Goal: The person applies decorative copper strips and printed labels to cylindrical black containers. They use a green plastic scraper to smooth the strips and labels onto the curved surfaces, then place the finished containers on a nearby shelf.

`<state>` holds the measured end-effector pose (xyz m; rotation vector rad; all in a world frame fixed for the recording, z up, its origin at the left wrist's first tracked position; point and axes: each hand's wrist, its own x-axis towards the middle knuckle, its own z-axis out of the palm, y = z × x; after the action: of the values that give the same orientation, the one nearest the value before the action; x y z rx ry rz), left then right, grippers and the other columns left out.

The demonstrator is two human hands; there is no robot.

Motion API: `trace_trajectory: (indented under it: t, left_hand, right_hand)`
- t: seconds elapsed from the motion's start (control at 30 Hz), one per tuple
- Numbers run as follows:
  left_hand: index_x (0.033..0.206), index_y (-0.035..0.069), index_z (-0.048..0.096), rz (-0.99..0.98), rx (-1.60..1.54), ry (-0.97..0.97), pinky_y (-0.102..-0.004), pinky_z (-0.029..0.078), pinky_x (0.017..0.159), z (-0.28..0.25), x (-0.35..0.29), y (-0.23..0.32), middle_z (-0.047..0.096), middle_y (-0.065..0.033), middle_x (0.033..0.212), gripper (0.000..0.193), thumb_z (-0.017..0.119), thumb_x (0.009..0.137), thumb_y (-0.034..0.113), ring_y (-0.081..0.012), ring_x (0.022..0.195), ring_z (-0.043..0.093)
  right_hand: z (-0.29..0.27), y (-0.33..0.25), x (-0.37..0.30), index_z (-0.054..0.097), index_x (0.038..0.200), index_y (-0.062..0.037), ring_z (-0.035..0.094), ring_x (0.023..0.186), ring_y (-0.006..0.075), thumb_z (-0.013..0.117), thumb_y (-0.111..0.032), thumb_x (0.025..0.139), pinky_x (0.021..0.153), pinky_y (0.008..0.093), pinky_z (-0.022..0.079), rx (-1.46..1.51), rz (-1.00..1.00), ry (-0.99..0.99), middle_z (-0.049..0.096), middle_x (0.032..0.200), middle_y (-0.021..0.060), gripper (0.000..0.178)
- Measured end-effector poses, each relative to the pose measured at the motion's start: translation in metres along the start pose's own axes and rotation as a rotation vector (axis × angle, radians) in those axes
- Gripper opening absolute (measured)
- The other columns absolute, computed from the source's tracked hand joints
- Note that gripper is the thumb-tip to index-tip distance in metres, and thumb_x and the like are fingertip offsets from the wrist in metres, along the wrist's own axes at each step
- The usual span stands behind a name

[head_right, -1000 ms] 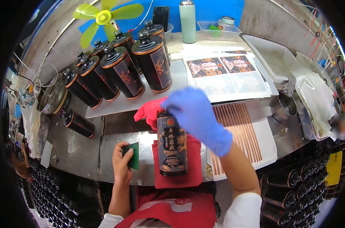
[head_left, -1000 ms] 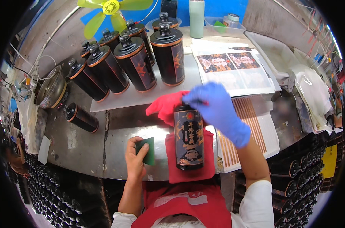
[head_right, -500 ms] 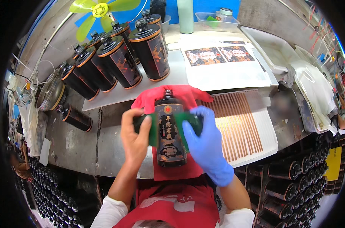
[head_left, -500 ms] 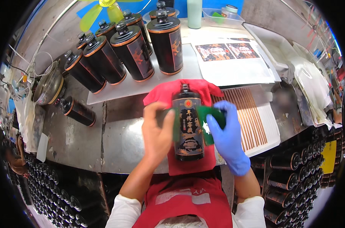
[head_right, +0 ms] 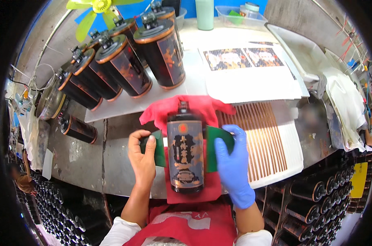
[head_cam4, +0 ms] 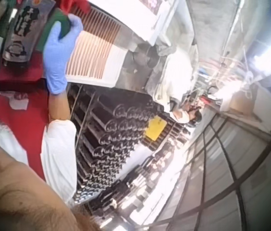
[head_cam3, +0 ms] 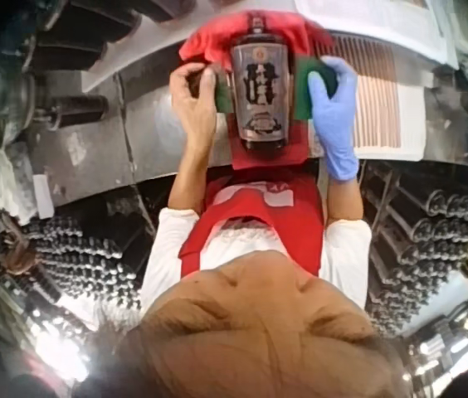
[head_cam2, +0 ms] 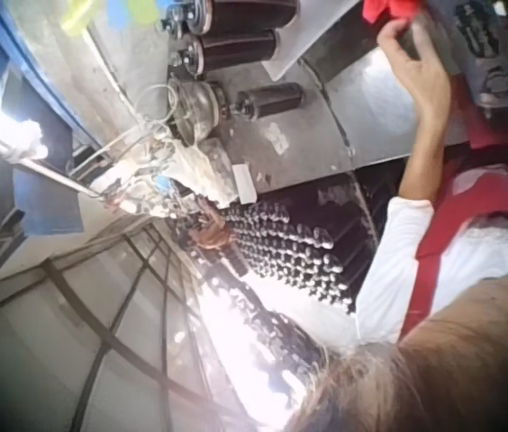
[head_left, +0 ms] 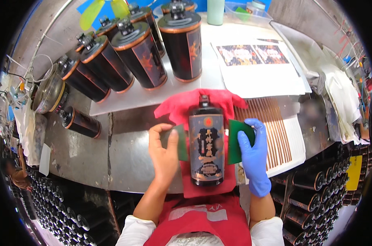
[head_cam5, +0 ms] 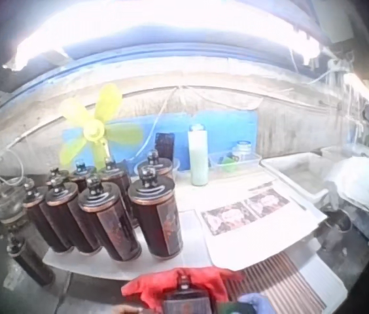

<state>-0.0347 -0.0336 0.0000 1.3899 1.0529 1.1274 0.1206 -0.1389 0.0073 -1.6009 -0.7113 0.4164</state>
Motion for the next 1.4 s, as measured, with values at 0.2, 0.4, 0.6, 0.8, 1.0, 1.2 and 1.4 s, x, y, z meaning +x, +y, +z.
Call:
trace_trajectory:
  t: [0.2,0.4,0.6,0.8,1.0,1.2,1.4]
  left_hand:
    - [0.097,0.0,0.052,0.139,-0.003,-0.076,-0.0262,0.041,0.081,0.0,-0.021,-0.012,0.054,-0.0064,0.09,0.015,0.059,0.085,0.007,-0.0139,0.087,0.051]
    - [0.097,0.0,0.051,0.069,0.155,-0.058,-0.0277,0.04,0.082,-0.019,-0.028,-0.039,0.053,-0.0063,0.092,0.014,0.056,0.085,0.006,-0.0151,0.088,0.049]
    - [0.099,0.002,0.053,0.368,0.29,-0.139,-0.0283,0.045,0.075,0.002,-0.056,0.005,0.054,-0.0095,0.093,0.017,0.061,0.085,0.007,-0.0173,0.082,0.055]
    - [0.103,0.001,0.048,0.08,-0.008,-0.065,-0.0266,0.039,0.084,-0.014,-0.061,-0.04,0.048,-0.0045,0.099,0.018,0.055,0.089,0.009,-0.0134,0.09,0.046]
    - [0.107,0.0,0.05,0.247,0.263,0.001,-0.0279,0.039,0.086,-0.007,-0.015,-0.044,0.052,-0.0091,0.099,0.023,0.056,0.088,0.01,-0.0167,0.093,0.049]
    - [0.095,0.004,0.061,0.846,0.335,-0.487,-0.0307,0.044,0.076,-0.037,-0.017,-0.025,0.057,-0.0071,0.085,0.023,0.064,0.074,-0.006,-0.0169,0.085,0.054]
    - [0.087,0.006,0.067,0.876,0.329,-0.71,-0.0378,0.042,0.072,-0.075,-0.064,-0.014,0.057,-0.0052,0.08,0.029,0.067,0.059,-0.002,-0.023,0.074,0.051]
  right_hand:
    - [0.012,-0.008,-0.019,0.047,0.112,-0.0034,0.057,0.091,0.0195,0.058,-0.012,0.086,0.079,0.0309,0.047,-0.032,0.009,-0.129,0.057,0.102,0.0112,0.03]
    - [-0.02,0.024,-0.021,0.048,0.109,-0.0026,0.054,0.09,0.0139,0.057,-0.008,0.086,0.078,0.0265,0.046,0.134,0.208,-0.025,0.055,0.1,0.0077,0.025]
    - [0.016,-0.031,-0.054,0.047,0.112,-0.0013,0.055,0.095,0.0192,0.057,-0.01,0.087,0.082,0.0311,0.045,-0.236,-0.142,-0.161,0.055,0.101,0.0119,0.029]
    - [-0.003,0.031,-0.054,0.045,0.114,-0.0023,0.052,0.094,0.0119,0.056,-0.005,0.087,0.082,0.0242,0.044,0.355,0.273,-0.078,0.052,0.104,0.0074,0.029]
    - [0.005,0.05,-0.011,0.046,0.113,-0.0029,0.053,0.091,0.0126,0.059,0.001,0.082,0.079,0.0247,0.046,0.234,0.108,-0.067,0.052,0.102,0.0081,0.034]
    - [-0.006,0.002,-0.001,0.062,0.081,-0.0072,0.06,0.075,0.0183,0.069,0.005,0.066,0.069,0.0272,0.048,0.014,-0.504,-0.258,0.061,0.081,0.0059,0.021]
    - [-0.046,-0.009,-0.077,0.068,0.092,-0.0146,0.062,0.072,0.0212,0.072,-0.002,0.057,0.061,0.0307,0.049,-0.325,-0.572,-0.508,0.064,0.083,0.0034,0.037]
